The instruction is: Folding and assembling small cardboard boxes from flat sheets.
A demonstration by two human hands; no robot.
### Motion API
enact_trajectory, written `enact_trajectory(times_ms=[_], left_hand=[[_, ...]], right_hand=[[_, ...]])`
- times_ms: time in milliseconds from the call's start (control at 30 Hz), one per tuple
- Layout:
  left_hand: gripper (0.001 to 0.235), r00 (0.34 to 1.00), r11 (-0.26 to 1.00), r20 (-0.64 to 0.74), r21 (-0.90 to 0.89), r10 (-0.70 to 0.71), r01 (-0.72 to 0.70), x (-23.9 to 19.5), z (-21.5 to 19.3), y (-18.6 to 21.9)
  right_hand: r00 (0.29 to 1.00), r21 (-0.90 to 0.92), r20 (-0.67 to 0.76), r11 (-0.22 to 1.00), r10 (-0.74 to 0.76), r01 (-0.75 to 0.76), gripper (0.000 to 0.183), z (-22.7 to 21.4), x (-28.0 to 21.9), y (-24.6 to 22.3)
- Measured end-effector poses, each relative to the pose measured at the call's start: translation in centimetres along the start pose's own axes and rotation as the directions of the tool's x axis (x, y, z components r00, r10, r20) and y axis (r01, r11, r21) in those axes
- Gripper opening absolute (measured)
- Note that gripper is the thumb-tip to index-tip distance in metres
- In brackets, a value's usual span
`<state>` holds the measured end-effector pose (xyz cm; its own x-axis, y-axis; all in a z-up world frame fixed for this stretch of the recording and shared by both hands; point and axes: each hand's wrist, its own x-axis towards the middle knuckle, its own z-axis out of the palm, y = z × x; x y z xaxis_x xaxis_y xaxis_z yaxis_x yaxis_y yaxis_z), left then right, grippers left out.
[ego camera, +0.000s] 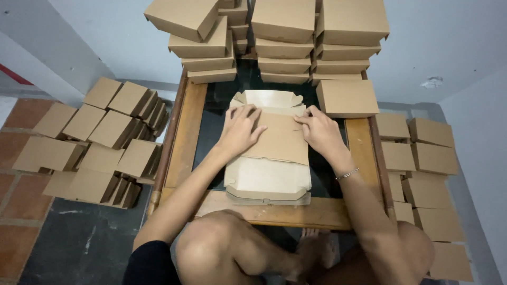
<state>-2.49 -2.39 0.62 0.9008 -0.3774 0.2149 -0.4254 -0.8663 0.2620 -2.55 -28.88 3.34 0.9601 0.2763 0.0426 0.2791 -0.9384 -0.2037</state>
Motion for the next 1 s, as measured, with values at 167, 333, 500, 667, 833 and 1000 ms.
enact_trajectory(times_ms=[167, 333, 500, 667, 833, 1000], left_hand=[[0.04, 0.995, 0.977, -0.073, -0.209, -0.063, 0.046, 0.5, 0.4, -1.3], [0.029, 0.961, 0.916, -0.191, -0.385, -0.199, 0.113, -0.2, -0.3, -1.6], [0.009, 0.928, 0.692, -0.275, -0.721, -0.253, -0.025, -0.4, -1.3, -2.4], [0.003, 0.944, 0.185, -0.086, -0.982, -0.318, -0.027, 0.8, 2.7, -3.4], [0.024, 0.928, -0.024, 0.015, -1.0, -0.372, 0.007, -0.1, 0.8, -0.7], [0.023, 0.903, -0.174, 0.076, -0.985, -0.422, 0.002, -0.3, 0.5, -0.5]], right_hand=[[0.99, 0.15, -0.137, 0.989, 0.021, 0.0, 0.038, 0.0, -0.3, 0.2], [0.932, 0.424, -0.362, 0.893, 0.014, 0.151, 0.033, -0.7, -0.5, -0.4], [0.918, 0.662, -0.396, 0.696, 0.011, 0.277, 0.036, 3.4, 0.4, 1.6], [0.992, 0.955, -0.122, 0.274, 0.008, 0.115, 0.037, 6.9, 0.3, 2.5], [0.977, 0.956, -0.173, 0.218, -0.125, 0.197, 0.052, 4.4, 0.1, 0.5], [0.986, 0.976, -0.147, 0.149, -0.075, 0.157, 0.049, 2.6, -0.6, -0.8]])
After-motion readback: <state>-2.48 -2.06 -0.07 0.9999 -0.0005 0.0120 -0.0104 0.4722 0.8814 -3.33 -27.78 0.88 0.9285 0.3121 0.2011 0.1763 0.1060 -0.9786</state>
